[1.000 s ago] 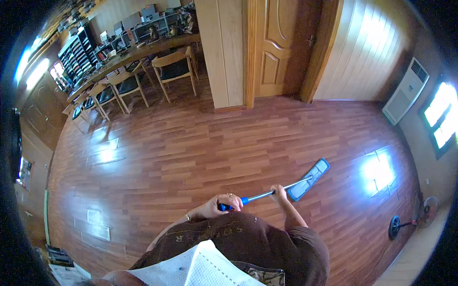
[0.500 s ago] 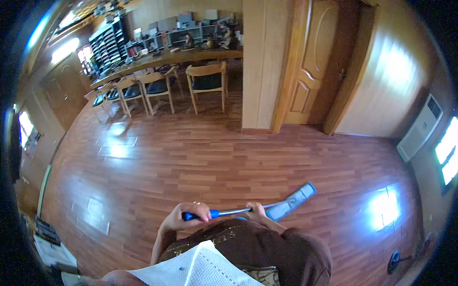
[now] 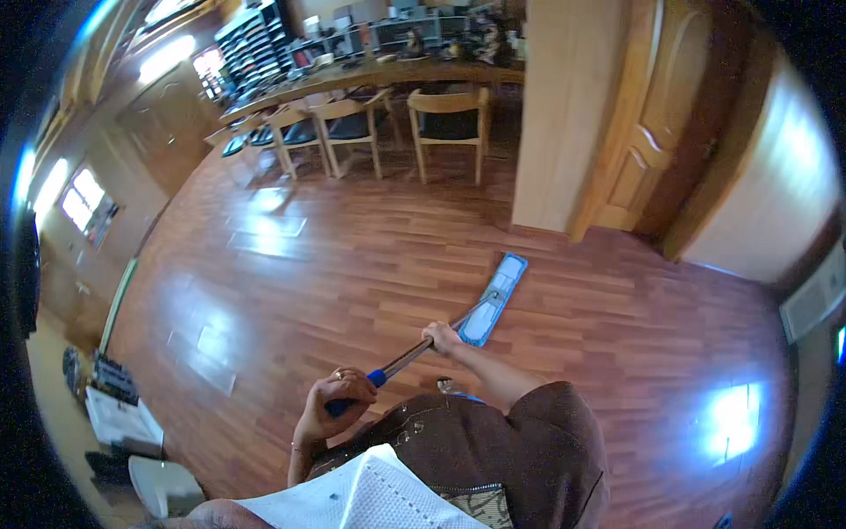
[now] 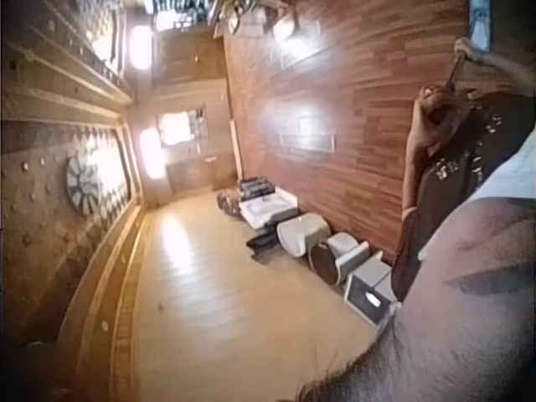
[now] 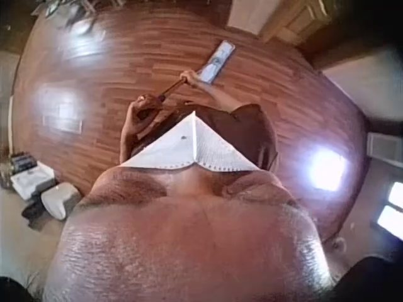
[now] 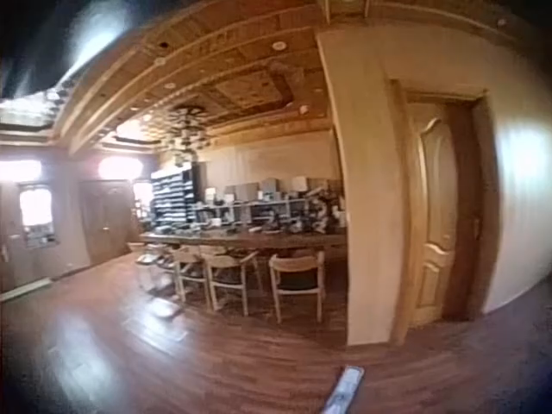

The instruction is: Mopping the wooden floor of an office room using a flat mop.

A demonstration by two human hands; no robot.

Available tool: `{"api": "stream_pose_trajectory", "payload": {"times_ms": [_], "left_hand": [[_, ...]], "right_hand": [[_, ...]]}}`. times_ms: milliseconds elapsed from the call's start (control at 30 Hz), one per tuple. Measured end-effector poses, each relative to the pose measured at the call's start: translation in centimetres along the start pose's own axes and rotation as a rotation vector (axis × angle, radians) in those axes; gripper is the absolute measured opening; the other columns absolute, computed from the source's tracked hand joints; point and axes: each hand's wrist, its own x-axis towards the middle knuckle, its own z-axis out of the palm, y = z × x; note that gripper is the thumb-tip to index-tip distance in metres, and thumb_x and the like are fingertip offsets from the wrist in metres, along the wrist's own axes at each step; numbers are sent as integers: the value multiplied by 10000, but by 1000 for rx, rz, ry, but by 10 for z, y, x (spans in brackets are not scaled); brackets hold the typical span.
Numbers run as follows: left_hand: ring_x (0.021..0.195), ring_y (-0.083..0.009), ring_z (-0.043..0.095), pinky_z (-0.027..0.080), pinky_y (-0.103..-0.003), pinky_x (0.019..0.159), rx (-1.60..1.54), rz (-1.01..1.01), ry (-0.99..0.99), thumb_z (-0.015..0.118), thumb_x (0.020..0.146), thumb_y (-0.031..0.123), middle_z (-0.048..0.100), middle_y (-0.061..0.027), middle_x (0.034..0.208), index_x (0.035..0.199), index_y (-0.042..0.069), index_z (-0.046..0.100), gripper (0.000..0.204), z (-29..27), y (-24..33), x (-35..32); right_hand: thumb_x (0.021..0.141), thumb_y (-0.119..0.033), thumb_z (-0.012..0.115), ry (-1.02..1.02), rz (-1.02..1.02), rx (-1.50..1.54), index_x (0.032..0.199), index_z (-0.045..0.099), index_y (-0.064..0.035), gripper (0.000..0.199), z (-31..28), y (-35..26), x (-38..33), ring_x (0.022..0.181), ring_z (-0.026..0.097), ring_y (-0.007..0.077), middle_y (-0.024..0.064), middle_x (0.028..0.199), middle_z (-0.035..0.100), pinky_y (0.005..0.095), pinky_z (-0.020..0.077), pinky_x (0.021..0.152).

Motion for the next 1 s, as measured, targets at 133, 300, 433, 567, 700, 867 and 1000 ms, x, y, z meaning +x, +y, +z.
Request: {"api": "stream_pose_trajectory", "payload": {"times_ms": [133,300,433,567,700,867,1000], "left_hand": [[857,-250,630,419,-388,895,149,-48,164,667,717,-10,657,-81,849,858,57,653,156,-20,-10,4],[886,-222,635,417,-385,874,360,-148,358,657,737,-9,661,-43,866,849,93,646,152,-32,-48,7],[885,-204,631,392,-372,901,464,-238,452,653,732,1,651,-35,851,851,99,647,154,-41,-60,5],[879,-185,630,387,-371,907,594,-280,557,647,724,-7,648,-24,819,836,100,644,155,-54,-54,8],[815,-191,654,412,-393,883,751,-397,718,654,707,-14,661,-48,783,835,98,651,170,-55,-24,-12],[764,-195,661,428,-381,863,871,-544,818,678,682,9,673,-54,775,845,96,654,187,-24,4,-11],[735,-190,662,443,-373,836,971,-621,848,712,676,48,672,-35,733,839,107,661,180,-3,38,-2]], "right_hand": [[681,-334,755,-153,-19,-169,679,605,-135,250,40,7,79,752,585,306,86,707,594,433,446,659],[717,-244,659,-424,216,-354,790,652,-236,73,88,9,157,989,522,270,5,914,612,428,450,782],[781,-239,570,-585,142,-339,840,643,-241,94,133,-8,209,1058,494,256,-12,960,591,436,456,824],[755,-233,586,-582,-15,-138,819,627,-214,78,197,-14,235,1018,513,224,-25,906,592,420,471,776],[723,-191,613,-767,-222,-65,799,623,-181,77,235,-97,246,983,534,253,-6,893,603,422,475,778],[735,-230,649,-944,-418,141,809,636,-120,133,273,-141,210,955,551,298,70,880,609,431,469,797],[686,-200,671,-1111,-517,334,868,666,-192,183,288,-190,177,1060,534,281,31,962,643,482,466,784]]}}
